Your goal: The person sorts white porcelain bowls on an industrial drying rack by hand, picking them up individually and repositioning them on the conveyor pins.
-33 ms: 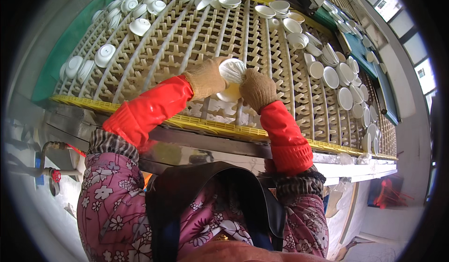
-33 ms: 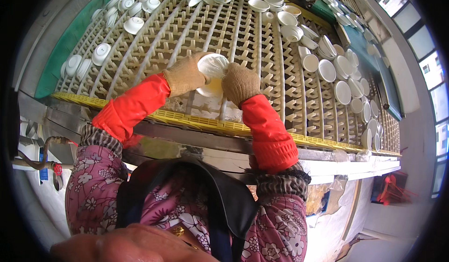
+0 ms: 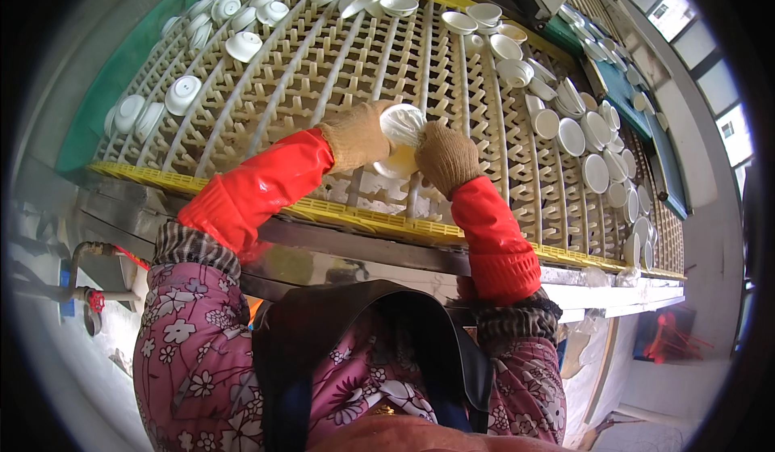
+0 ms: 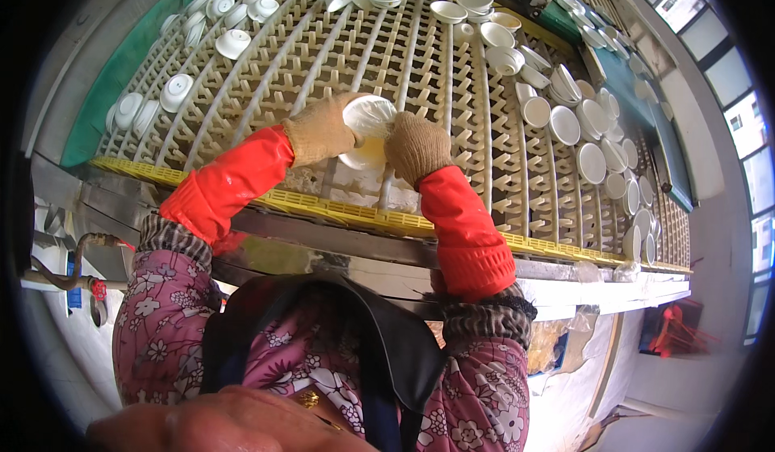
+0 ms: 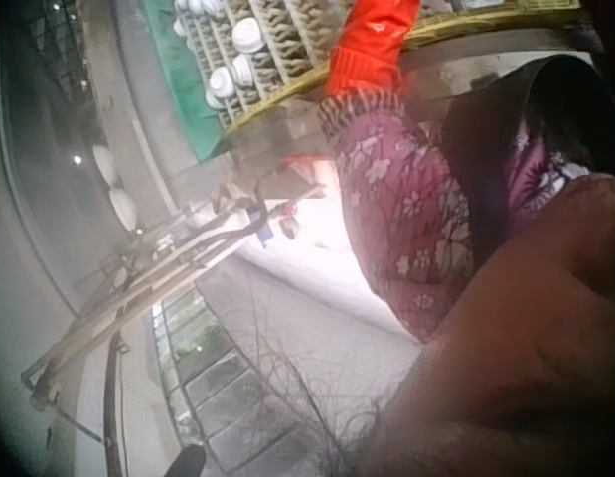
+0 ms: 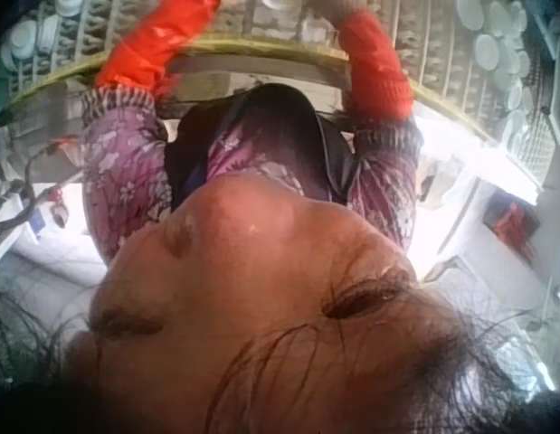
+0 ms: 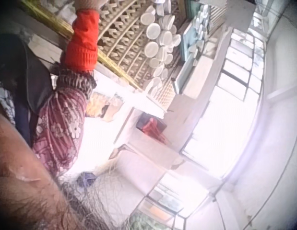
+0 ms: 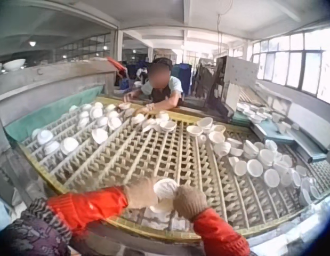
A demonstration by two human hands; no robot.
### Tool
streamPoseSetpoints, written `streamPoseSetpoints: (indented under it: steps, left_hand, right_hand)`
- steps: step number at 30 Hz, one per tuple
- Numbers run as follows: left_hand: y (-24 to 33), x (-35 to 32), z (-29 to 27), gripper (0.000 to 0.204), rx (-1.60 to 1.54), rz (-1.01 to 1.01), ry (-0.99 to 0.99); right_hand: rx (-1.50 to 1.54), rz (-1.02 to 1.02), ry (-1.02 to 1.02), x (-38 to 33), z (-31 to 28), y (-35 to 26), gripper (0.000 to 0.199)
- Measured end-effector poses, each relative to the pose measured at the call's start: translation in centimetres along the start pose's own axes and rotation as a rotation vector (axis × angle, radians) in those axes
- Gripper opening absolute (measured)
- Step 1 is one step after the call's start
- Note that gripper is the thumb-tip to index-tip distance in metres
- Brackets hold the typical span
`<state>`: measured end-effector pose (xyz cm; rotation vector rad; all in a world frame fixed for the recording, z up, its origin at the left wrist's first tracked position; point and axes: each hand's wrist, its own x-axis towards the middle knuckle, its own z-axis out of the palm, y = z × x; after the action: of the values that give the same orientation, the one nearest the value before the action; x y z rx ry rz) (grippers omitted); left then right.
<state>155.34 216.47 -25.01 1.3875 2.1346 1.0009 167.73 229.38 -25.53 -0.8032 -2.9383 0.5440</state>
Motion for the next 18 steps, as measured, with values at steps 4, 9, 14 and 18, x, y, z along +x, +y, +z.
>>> streamPoseSetpoints:
  steps: [4,9,14,18]
  left_hand:
    - [2.7,0.7,-0.2,0.058,0.609,0.125,-0.249]
    - [0.7,0.9,0.5,0.059,0.670,0.214,-0.192]
    - [-1.0,0.6,-3.9,0.054,0.648,0.256,0.004]
    - [-6.2,-3.9,-10.4,0.051,0.852,0.011,0.171]
  right_hand:
    - [-0.103,-0.120,-0.192,-1.2,-1.9,0.8,0.018]
    - [0.351,0.012,-0.091,-2.5,-1.9,1.8,0.021]
    - [0.172,0.112,0.390,0.0,-0.2,13.7,0.027]
    - [0.357,0.259,0.360,-3.1,-0.9,12.8,0.031]
